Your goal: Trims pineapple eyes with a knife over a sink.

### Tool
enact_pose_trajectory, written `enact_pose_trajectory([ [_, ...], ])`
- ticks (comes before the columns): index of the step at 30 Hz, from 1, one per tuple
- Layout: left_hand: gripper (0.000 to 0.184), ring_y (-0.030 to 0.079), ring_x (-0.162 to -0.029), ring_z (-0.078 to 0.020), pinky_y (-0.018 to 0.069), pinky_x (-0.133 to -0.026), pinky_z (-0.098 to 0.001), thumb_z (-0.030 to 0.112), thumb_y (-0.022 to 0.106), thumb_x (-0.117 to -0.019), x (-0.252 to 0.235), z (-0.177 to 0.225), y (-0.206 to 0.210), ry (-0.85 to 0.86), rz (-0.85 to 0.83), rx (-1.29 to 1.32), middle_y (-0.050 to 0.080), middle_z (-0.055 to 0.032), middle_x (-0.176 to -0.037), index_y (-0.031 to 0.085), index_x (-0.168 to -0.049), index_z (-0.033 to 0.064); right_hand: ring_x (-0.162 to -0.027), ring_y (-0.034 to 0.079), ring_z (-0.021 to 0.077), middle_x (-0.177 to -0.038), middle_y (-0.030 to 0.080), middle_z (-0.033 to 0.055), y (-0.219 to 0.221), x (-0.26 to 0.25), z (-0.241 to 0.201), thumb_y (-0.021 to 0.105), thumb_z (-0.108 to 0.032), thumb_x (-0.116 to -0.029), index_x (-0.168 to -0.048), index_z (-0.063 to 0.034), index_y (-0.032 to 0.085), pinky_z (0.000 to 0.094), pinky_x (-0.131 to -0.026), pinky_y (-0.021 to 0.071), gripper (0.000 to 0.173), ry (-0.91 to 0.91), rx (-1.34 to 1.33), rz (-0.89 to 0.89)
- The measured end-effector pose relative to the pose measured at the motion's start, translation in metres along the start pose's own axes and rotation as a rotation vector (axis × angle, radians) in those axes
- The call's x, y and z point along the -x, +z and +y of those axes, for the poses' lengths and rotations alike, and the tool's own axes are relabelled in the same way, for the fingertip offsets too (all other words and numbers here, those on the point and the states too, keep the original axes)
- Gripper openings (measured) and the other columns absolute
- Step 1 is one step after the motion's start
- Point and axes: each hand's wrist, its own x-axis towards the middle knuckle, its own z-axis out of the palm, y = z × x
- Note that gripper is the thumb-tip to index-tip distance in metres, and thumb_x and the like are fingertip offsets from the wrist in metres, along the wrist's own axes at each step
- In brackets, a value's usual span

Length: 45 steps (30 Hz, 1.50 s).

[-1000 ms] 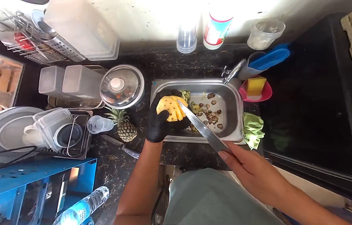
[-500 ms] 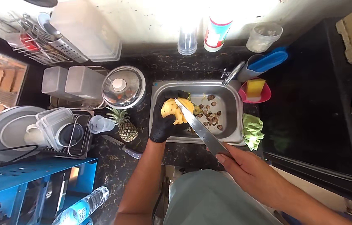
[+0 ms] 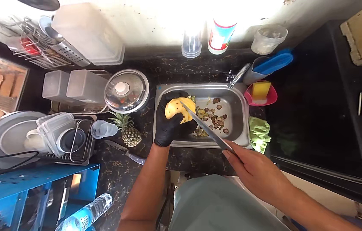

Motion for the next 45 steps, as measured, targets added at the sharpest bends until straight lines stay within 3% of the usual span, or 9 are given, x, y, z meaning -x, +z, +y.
enact_pose_trajectory([
  [5,0.064,0.065,-0.113,-0.0219,0.0565,-0.096,-0.0389,0.041,0.088,-0.0731,0.002,0.002,-0.002,-0.025,0.009,-0.087,0.066,-0.0087,-0.122,0.060,-0.123,0.0126,-0.057,0.056,0.0122,-0.075,0.064,-0.0009,0.001,0.000,0.001,0.040,-0.033,-0.1096,-0.141,-0.0188,0.062,0.0324,-0.050,0.0476,0.041,-0.027,0.063,0.026],
  [9,0.060,0.064,-0.113,-0.0244,0.0566,-0.092,-0.0400,0.027,0.084,-0.0751,0.008,-0.008,-0.014,-0.022,0.046,-0.086,0.063,-0.0136,-0.126,0.058,-0.126,0.0099,-0.057,0.057,0.0125,-0.076,0.065,-0.0010,0.003,0.000,0.003,0.040,-0.032,-0.1095,-0.141,-0.0198,0.062,0.0329,-0.049,0.0482,0.041,-0.032,0.087,0.038],
  [19,0.057,0.064,-0.113,-0.0250,0.0558,-0.094,-0.0400,0.030,0.083,-0.0779,0.003,-0.008,-0.011,-0.010,0.012,-0.092,0.063,-0.0146,-0.126,0.059,-0.125,0.0090,-0.056,0.059,0.0151,-0.076,0.067,0.0014,0.003,0.001,0.004,0.041,-0.028,-0.1086,-0.142,-0.0169,0.062,0.0343,-0.047,0.0487,0.041,-0.047,0.169,0.069],
  [35,0.055,0.063,-0.114,-0.0250,0.0552,-0.095,-0.0397,0.017,0.079,-0.0755,0.000,-0.003,-0.003,0.042,0.036,-0.110,0.064,-0.0140,-0.127,0.058,-0.126,0.0091,-0.054,0.058,0.0158,-0.076,0.066,0.0014,0.008,0.004,0.002,0.042,-0.026,-0.1075,-0.142,-0.0178,0.063,0.0341,-0.045,0.0472,0.041,-0.054,0.212,0.110],
  [45,0.058,0.064,-0.111,-0.0239,0.0569,-0.092,-0.0392,0.026,0.083,-0.0759,0.005,-0.004,-0.008,0.023,0.057,-0.095,0.063,-0.0129,-0.125,0.057,-0.125,0.0101,-0.053,0.058,0.0161,-0.075,0.066,0.0015,0.007,0.005,0.002,0.041,-0.027,-0.1076,-0.144,-0.0180,0.061,0.0339,-0.044,0.0464,0.042,-0.059,0.249,0.109],
])
